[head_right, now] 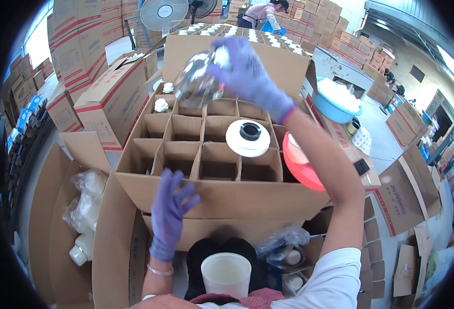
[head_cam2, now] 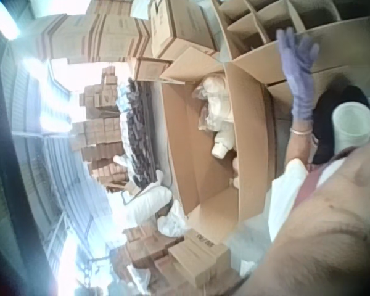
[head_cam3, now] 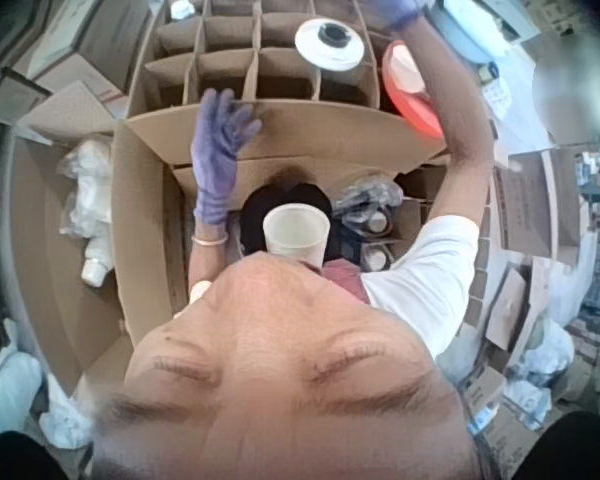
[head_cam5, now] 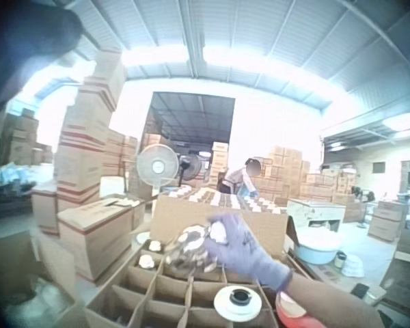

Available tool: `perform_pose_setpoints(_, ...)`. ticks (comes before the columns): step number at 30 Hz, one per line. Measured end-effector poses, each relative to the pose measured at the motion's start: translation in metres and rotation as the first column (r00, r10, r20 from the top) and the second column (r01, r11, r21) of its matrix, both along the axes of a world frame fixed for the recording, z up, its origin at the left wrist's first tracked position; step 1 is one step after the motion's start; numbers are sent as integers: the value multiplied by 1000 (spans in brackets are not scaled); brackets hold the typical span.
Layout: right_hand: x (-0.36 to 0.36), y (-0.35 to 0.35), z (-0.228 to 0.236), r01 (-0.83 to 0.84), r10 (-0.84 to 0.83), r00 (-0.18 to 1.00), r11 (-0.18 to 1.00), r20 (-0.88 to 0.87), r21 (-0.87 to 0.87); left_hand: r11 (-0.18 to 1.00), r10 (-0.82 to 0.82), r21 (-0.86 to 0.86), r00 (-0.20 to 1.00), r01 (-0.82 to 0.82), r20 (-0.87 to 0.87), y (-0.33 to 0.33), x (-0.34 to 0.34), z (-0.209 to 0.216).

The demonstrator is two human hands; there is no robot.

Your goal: The person assembles white ceramic kitchenware by attaching lids to containers and placing them into plastic bags. The person then places the packaged items into a cardboard box.

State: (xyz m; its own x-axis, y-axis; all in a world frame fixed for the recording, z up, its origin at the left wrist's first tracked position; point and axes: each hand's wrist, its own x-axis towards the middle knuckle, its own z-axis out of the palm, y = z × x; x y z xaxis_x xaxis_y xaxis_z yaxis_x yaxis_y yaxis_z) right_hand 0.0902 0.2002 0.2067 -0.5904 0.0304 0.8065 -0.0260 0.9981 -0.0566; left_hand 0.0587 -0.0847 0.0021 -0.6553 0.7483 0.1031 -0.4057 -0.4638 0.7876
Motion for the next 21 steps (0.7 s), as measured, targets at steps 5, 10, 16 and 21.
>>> perform_pose_setpoints(5, 133, -163, -84, -217, 140, 957, 926, 253, 310, 880, -398, 343, 905, 329, 152, -25, -10, 8)
perform_pose_setpoints(10, 207, -224, -199, -297, 302, 936, 953, 182, -52, 990, -142, 34, 988, 140, 63, -57, 10, -11)
perform_pose_setpoints(16, 303, -270, -307, 7, 168, 970, 706, 178, -708, 933, -206, -358, 768, -32, -606, -101, 41, -55)
perform_pose_setpoints(21, 371, -344, -365, -97, 412, 843, 749, 346, -655, 873, -86, -485, 960, -56, -266, -207, 98, -75)
